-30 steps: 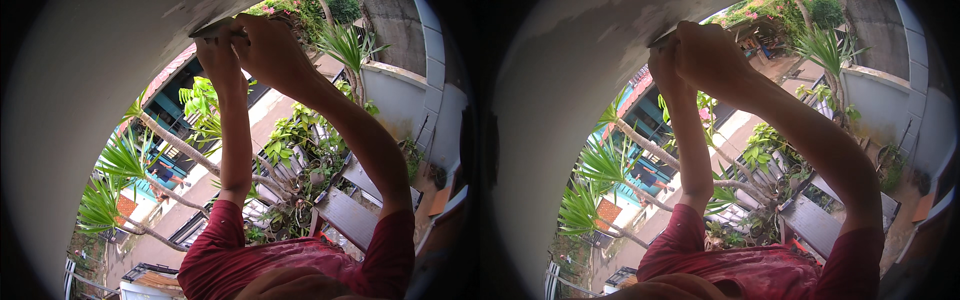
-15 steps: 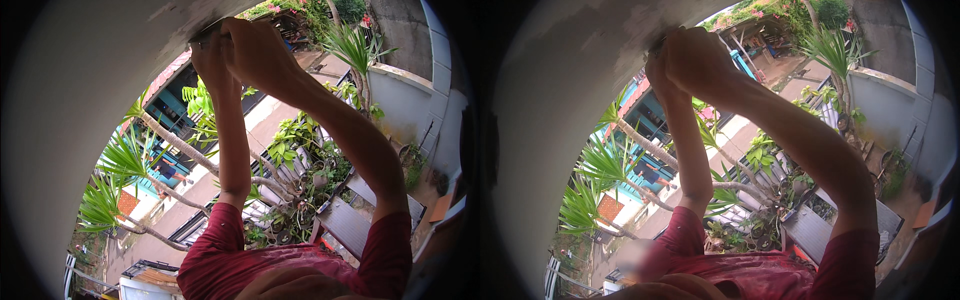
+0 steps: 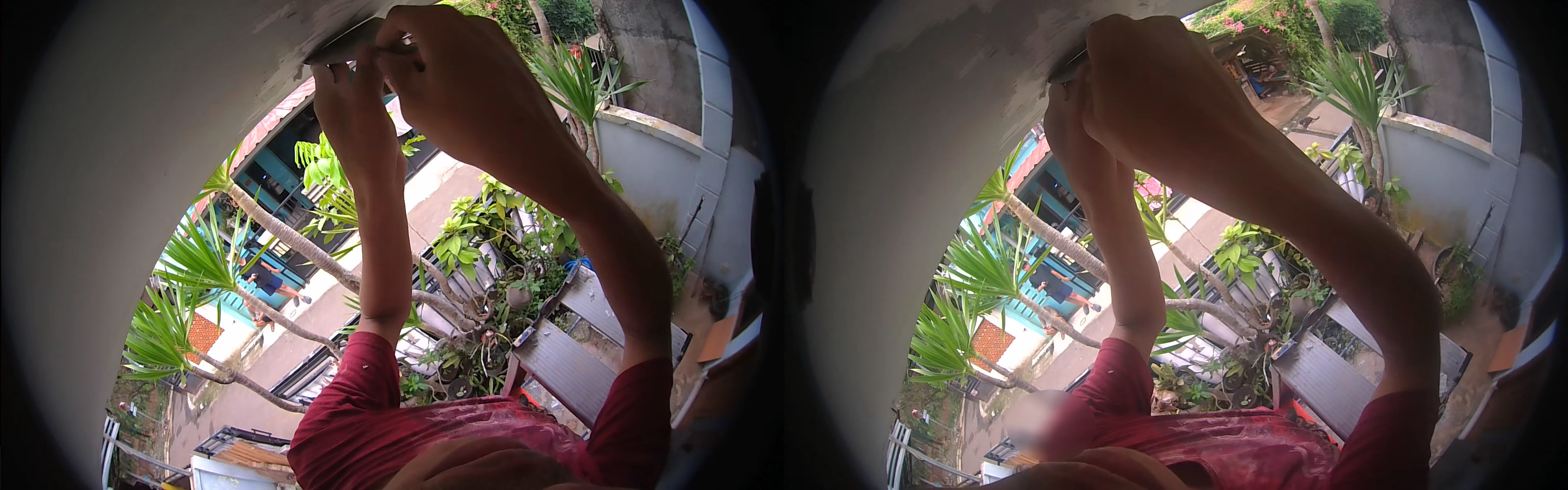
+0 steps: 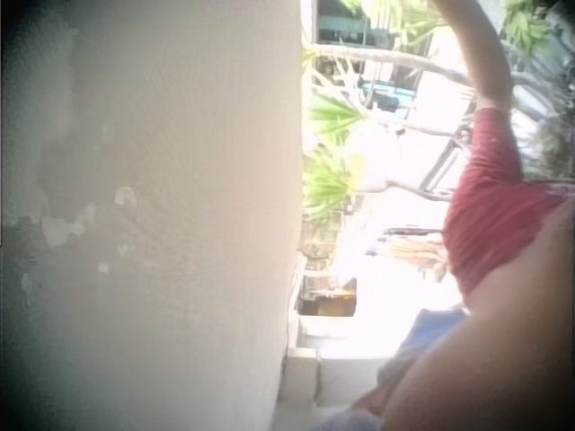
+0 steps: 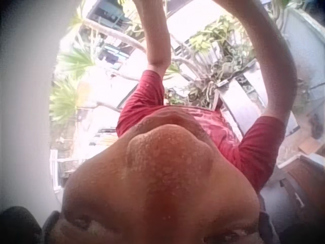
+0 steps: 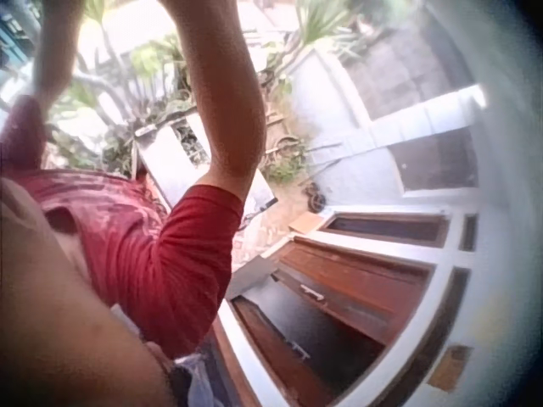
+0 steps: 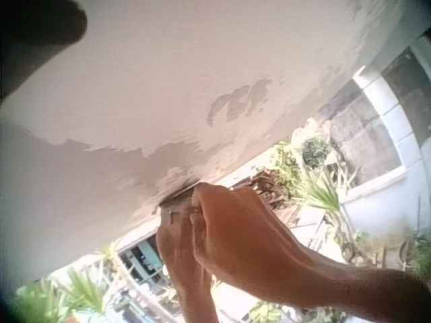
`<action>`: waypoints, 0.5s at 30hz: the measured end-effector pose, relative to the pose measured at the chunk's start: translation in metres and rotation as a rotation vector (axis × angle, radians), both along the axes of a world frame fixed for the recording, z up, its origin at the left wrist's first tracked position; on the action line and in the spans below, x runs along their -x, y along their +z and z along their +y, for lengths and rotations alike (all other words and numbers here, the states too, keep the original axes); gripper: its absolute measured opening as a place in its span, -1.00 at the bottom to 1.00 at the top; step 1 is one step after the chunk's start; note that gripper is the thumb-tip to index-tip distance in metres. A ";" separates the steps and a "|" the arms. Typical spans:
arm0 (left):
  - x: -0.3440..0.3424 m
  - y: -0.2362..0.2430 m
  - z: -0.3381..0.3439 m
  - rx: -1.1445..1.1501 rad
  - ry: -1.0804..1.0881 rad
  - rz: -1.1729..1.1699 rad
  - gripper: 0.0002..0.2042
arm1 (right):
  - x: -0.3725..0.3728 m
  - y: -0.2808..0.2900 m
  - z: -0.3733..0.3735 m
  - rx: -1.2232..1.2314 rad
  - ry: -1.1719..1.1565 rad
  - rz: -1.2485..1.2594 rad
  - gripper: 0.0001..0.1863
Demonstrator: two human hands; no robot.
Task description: The person applies plaster to a ceiling using a trowel and hawk while standing on a ladder. They repeatedly scoop plaster from the hawk and spread it onto the ceiling surface, smoothing the material with the trowel.
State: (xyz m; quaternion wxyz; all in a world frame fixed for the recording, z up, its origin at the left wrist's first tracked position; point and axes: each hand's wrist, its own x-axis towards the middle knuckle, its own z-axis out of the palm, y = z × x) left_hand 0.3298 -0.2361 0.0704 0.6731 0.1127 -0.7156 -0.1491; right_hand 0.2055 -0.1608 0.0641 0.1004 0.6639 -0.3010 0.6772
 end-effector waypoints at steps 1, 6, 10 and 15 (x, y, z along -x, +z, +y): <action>0.002 0.003 0.005 0.014 -0.029 -0.010 -0.71 | 0.001 -0.001 0.001 0.051 -0.028 -0.016 -0.79; -0.010 0.006 -0.017 -0.035 -0.091 0.003 -0.64 | -0.016 0.005 -0.031 -0.016 -0.109 0.036 -0.87; -0.011 0.001 0.007 0.024 -0.081 -0.048 -0.64 | -0.010 -0.006 -0.004 0.124 -0.104 -0.050 -0.86; -0.006 0.006 -0.011 -0.016 -0.023 -0.080 -0.74 | -0.014 -0.003 -0.027 0.018 -0.115 -0.014 -0.86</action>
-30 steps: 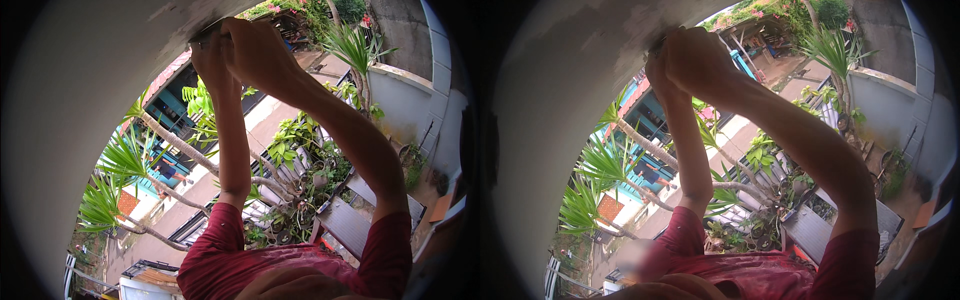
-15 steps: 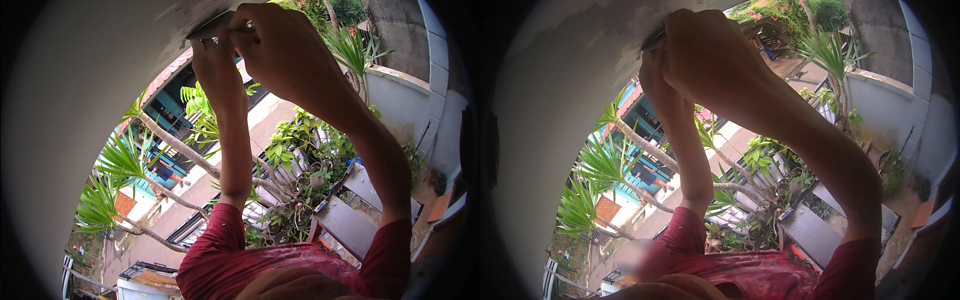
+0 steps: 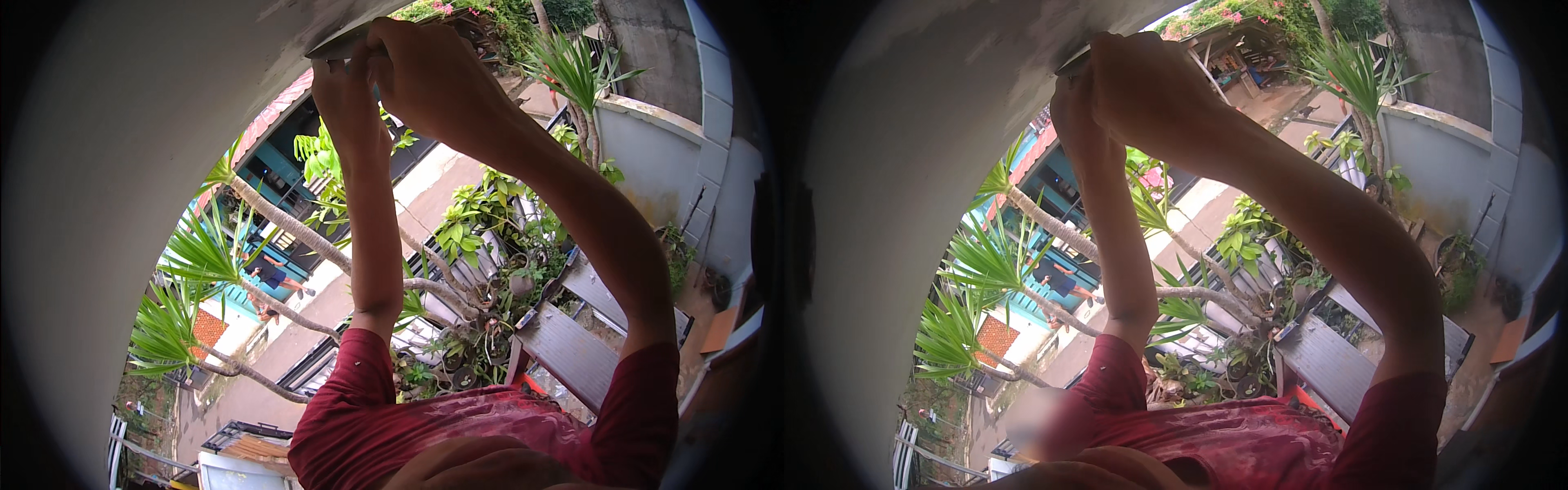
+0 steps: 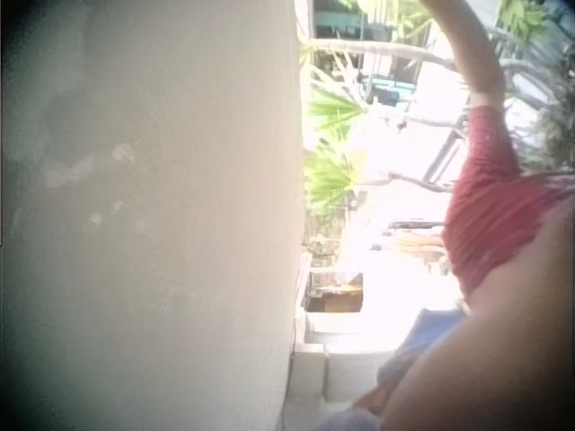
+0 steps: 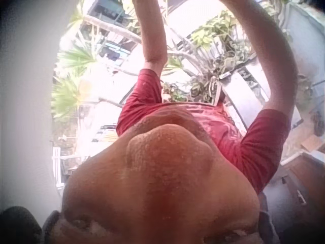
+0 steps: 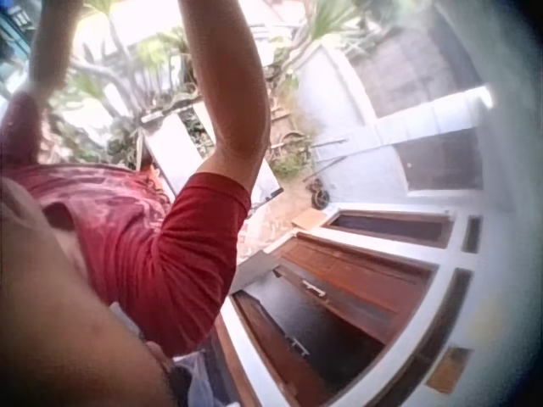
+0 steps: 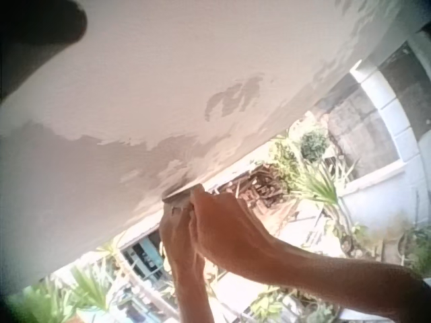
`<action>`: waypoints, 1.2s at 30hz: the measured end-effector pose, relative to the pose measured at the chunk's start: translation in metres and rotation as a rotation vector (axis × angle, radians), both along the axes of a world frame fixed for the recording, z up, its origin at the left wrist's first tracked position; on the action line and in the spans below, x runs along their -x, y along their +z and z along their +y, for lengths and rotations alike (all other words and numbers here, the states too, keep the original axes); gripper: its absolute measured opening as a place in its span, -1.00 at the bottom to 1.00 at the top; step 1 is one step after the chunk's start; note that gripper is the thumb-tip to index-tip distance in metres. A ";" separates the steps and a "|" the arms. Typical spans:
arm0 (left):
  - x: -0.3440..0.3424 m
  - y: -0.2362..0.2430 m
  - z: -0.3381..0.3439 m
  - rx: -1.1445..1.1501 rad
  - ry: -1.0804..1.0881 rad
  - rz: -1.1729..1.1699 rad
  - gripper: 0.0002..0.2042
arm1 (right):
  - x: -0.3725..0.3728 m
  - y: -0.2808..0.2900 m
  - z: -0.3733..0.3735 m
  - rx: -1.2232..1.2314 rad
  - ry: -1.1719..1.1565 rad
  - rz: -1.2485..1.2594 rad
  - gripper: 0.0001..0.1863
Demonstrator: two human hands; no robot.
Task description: The person applies plaster to a ceiling using a trowel and hawk while standing on a ladder. They repeatedly scoop plaster from the hawk and spread it onto the ceiling surface, smoothing the material with the trowel.
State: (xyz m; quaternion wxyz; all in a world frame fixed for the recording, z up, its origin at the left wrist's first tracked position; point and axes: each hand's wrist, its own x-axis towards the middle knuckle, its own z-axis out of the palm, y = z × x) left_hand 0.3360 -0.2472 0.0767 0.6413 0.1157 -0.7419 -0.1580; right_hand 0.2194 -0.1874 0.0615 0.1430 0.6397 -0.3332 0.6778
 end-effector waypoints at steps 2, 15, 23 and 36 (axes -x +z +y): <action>0.005 -0.005 0.010 -0.028 -0.107 0.005 -0.69 | 0.010 -0.008 0.012 0.073 -0.052 0.018 -0.86; 0.046 -0.002 -0.059 0.063 -0.206 0.077 -0.69 | 0.035 -0.001 -0.028 0.033 -0.136 -0.049 -0.84; 0.041 0.006 -0.034 -0.010 -0.068 -0.012 -0.68 | 0.031 0.000 -0.029 0.017 -0.088 -0.044 -0.88; 0.023 0.000 -0.021 0.233 0.043 -0.075 -0.64 | 0.021 0.003 0.006 0.013 -0.136 -0.035 -0.86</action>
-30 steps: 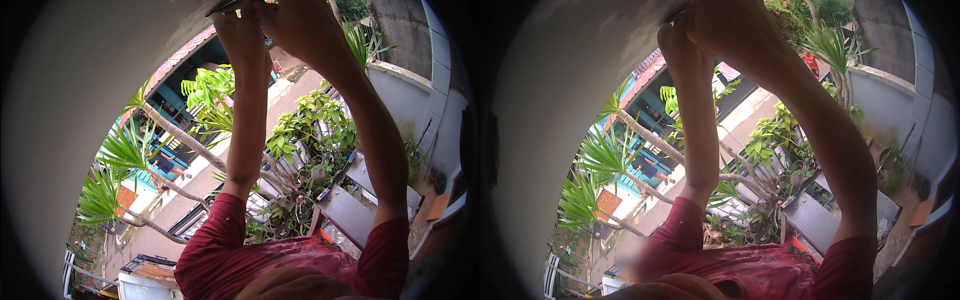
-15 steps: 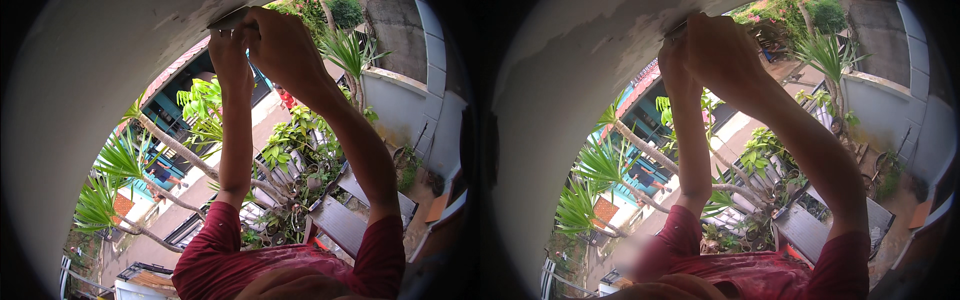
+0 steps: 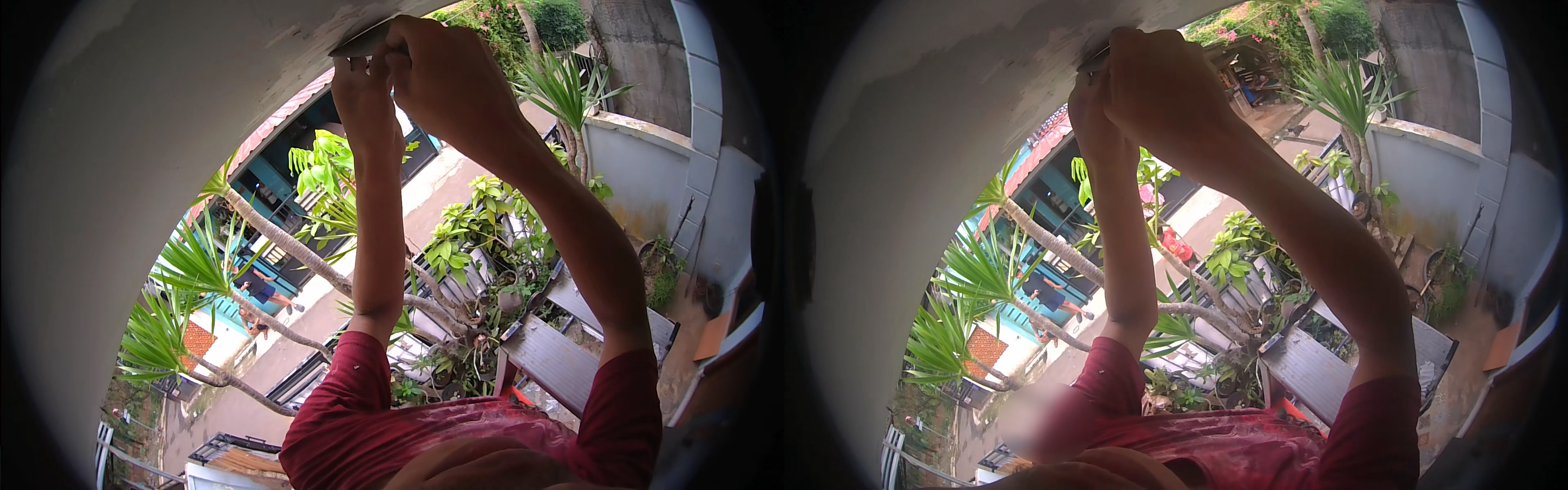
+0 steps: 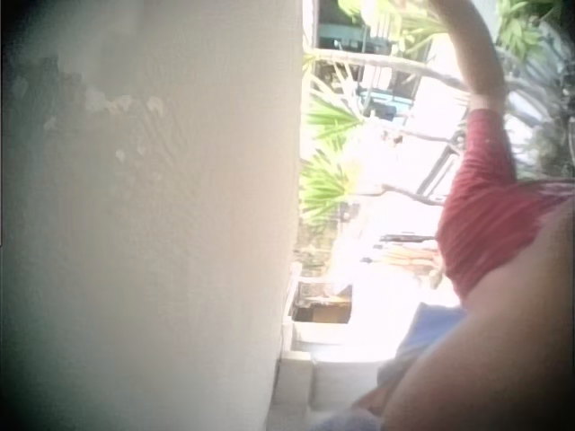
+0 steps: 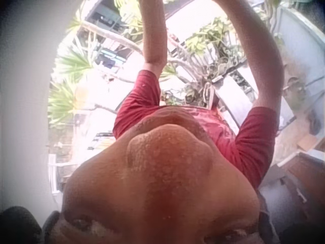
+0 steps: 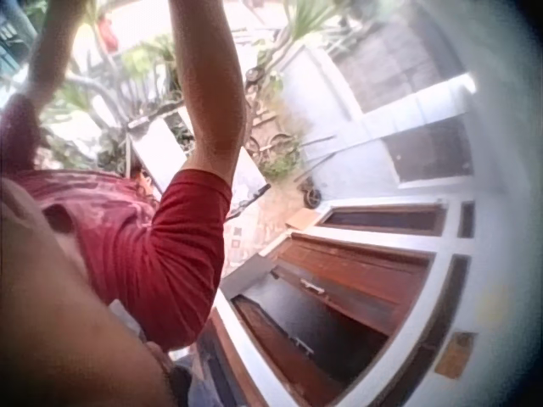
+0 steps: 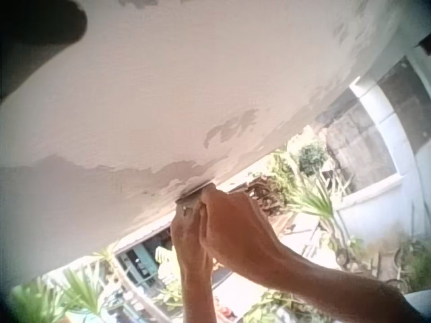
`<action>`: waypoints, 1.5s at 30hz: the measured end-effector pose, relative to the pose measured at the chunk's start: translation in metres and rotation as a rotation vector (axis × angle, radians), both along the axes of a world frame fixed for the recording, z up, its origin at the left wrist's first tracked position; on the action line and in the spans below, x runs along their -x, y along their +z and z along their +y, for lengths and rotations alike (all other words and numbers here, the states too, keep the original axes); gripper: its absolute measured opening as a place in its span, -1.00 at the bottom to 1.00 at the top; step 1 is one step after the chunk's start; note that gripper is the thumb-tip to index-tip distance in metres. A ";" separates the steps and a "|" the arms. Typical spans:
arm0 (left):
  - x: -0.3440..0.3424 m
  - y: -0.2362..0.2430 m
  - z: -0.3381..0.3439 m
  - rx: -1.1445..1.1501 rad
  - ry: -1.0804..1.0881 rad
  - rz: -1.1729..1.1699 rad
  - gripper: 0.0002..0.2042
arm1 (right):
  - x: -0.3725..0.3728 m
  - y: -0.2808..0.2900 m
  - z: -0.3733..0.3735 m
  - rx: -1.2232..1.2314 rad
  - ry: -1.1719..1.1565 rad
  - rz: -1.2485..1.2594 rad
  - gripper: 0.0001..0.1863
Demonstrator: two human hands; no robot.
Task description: The person applies plaster to a ceiling using a trowel and hawk while standing on a ladder. They repeatedly scoop plaster from the hawk and spread it onto the ceiling surface, smoothing the material with the trowel.
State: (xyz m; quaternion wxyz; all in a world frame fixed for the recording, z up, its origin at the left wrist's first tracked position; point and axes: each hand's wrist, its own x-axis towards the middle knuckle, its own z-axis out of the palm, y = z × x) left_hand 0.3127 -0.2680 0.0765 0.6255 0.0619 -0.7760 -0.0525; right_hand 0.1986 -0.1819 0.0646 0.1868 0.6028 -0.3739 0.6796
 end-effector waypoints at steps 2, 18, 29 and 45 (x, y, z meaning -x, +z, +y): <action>-0.014 0.006 -0.034 0.075 0.114 -0.081 -0.70 | -0.001 0.014 -0.022 -0.043 -0.004 0.011 -0.85; 0.009 -0.001 0.088 -0.381 -0.398 0.235 -0.73 | 0.017 0.001 0.076 -0.059 0.169 0.027 -0.73; -0.002 -0.010 0.087 -0.192 -0.299 0.168 -0.56 | -0.003 -0.005 0.067 -0.066 0.174 0.012 -0.75; -0.018 0.003 0.049 -0.277 -0.365 0.160 -0.71 | -0.002 0.016 0.054 -0.056 0.077 0.054 -0.79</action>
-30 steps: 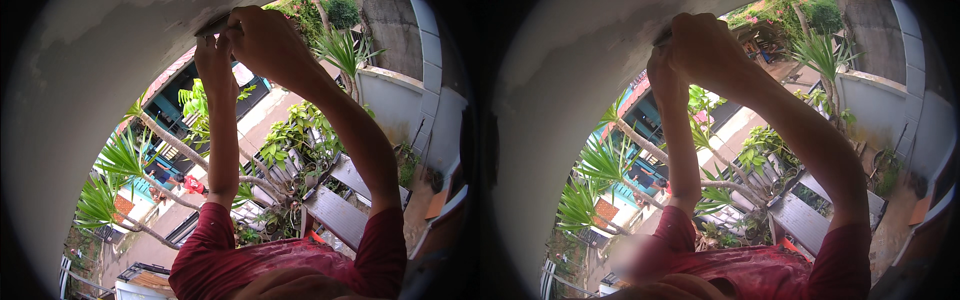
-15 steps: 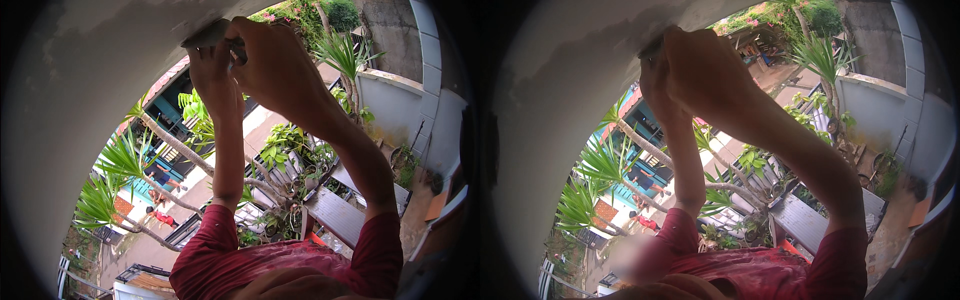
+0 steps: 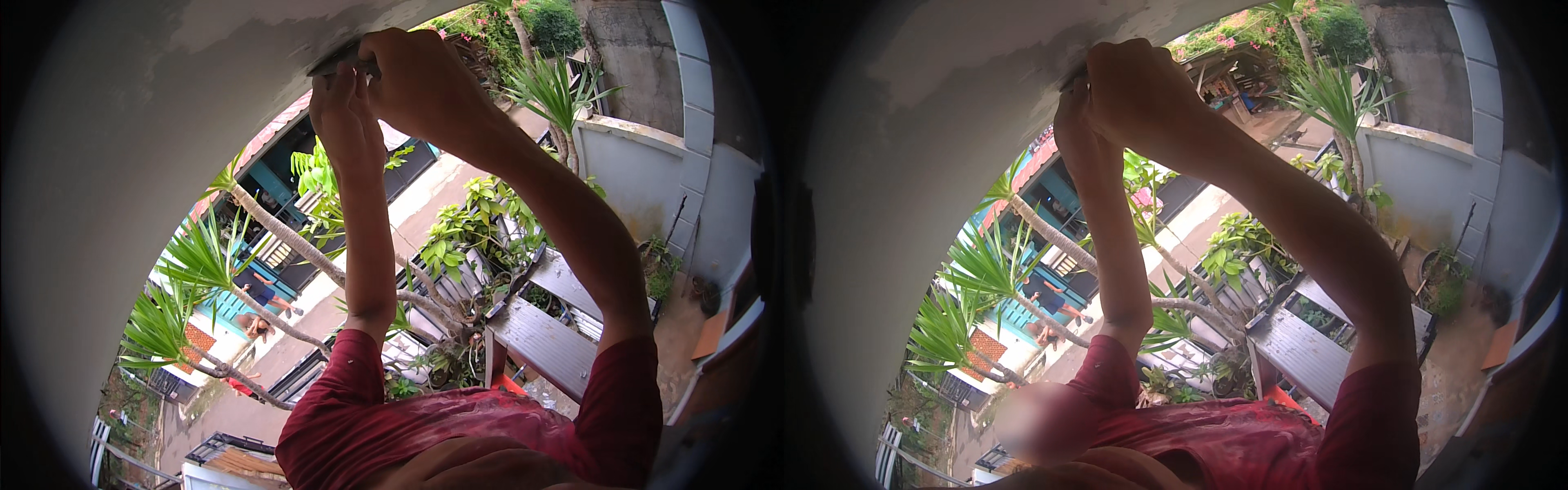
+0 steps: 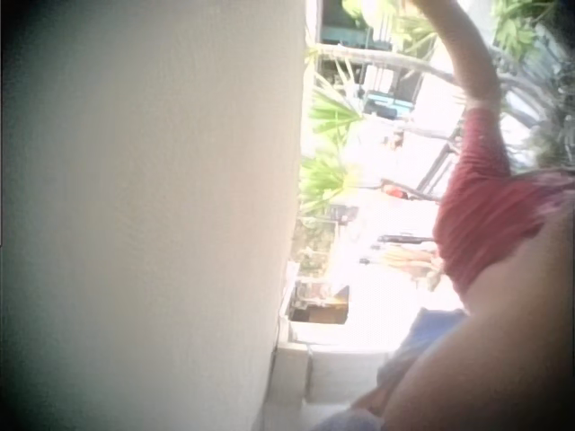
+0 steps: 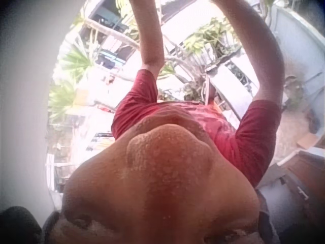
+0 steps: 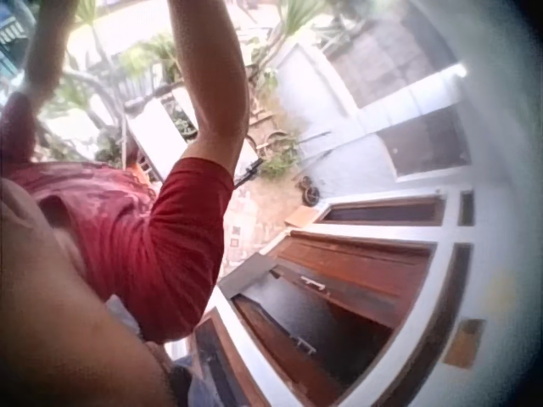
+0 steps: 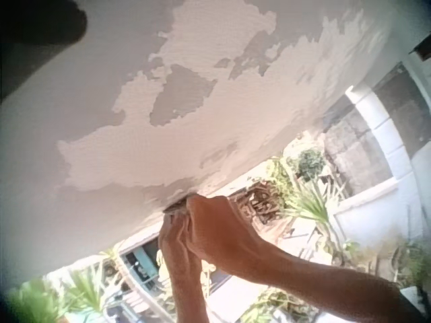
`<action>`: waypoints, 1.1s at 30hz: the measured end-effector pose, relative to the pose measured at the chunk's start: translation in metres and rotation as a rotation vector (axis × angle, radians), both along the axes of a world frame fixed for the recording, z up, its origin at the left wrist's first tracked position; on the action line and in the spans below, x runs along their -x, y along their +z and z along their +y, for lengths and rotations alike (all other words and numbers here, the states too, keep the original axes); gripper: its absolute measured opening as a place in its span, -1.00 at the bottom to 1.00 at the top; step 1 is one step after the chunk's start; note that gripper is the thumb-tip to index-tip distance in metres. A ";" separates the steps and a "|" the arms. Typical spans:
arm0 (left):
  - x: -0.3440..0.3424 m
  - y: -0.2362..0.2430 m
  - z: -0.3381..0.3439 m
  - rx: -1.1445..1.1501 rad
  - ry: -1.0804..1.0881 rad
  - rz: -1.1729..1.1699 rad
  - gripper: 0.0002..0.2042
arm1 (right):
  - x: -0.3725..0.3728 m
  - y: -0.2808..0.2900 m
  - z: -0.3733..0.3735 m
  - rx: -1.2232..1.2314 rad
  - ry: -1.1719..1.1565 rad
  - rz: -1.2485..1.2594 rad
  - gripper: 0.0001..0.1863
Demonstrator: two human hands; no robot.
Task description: The person applies plaster to a ceiling using a trowel and hawk while standing on a ladder. They repeatedly scoop plaster from the hawk and spread it onto the ceiling surface, smoothing the material with the trowel.
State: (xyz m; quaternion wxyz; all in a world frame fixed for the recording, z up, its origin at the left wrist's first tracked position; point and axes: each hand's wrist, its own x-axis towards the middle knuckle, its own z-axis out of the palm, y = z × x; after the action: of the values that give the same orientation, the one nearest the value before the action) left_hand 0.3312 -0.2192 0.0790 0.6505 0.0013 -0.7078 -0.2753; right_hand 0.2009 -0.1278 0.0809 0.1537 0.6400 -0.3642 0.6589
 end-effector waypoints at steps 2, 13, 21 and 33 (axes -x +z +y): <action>0.007 -0.003 0.022 0.143 0.201 -0.035 -0.73 | -0.001 -0.007 0.010 0.050 0.046 -0.035 -0.79; -0.009 -0.007 -0.011 0.095 0.349 0.005 -0.81 | -0.032 -0.020 -0.033 0.067 0.096 -0.033 -0.80; -0.015 -0.014 -0.031 0.043 0.255 0.043 -0.74 | -0.035 -0.026 -0.064 0.084 0.147 -0.004 -0.81; 0.009 -0.012 0.006 0.063 0.294 0.186 -0.86 | -0.010 -0.023 -0.041 0.059 0.203 -0.067 -0.78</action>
State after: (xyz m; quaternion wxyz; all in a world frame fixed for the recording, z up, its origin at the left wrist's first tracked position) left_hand 0.3225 -0.2131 0.0673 0.7462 0.0586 -0.6450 -0.1538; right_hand 0.2106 -0.1693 0.0582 0.0927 0.6463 -0.2830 0.7025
